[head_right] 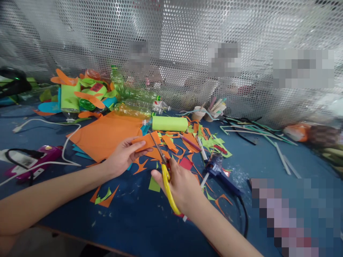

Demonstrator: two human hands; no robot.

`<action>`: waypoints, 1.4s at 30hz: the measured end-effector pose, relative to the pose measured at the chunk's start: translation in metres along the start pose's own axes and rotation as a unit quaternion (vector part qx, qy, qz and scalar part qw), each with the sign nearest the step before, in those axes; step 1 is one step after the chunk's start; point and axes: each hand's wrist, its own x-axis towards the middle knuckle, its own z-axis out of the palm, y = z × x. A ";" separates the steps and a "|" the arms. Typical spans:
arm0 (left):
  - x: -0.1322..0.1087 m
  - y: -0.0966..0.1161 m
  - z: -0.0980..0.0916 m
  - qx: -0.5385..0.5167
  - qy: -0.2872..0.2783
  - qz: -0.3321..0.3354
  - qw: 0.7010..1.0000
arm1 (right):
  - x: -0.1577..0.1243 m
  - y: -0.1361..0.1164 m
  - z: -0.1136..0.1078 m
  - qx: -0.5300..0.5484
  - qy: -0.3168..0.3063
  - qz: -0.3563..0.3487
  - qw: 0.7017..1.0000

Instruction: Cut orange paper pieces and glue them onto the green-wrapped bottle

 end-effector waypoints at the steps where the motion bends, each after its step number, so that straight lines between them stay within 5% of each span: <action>1: 0.000 0.000 0.000 0.003 0.001 0.000 1.000 | 0.000 0.000 -0.001 0.005 -0.002 -0.003 1.000; 12: -0.004 0.001 0.003 0.031 -0.013 0.007 0.999 | -0.001 -0.001 -0.001 0.048 -0.001 -0.039 0.998; 27: -0.003 -0.002 0.001 0.012 -0.020 0.010 1.000 | 0.004 -0.002 -0.007 0.081 -0.090 0.034 0.992; 42: 0.001 -0.003 -0.003 0.030 -0.019 -0.005 0.999 | 0.008 0.000 0.003 0.081 -0.059 0.040 0.994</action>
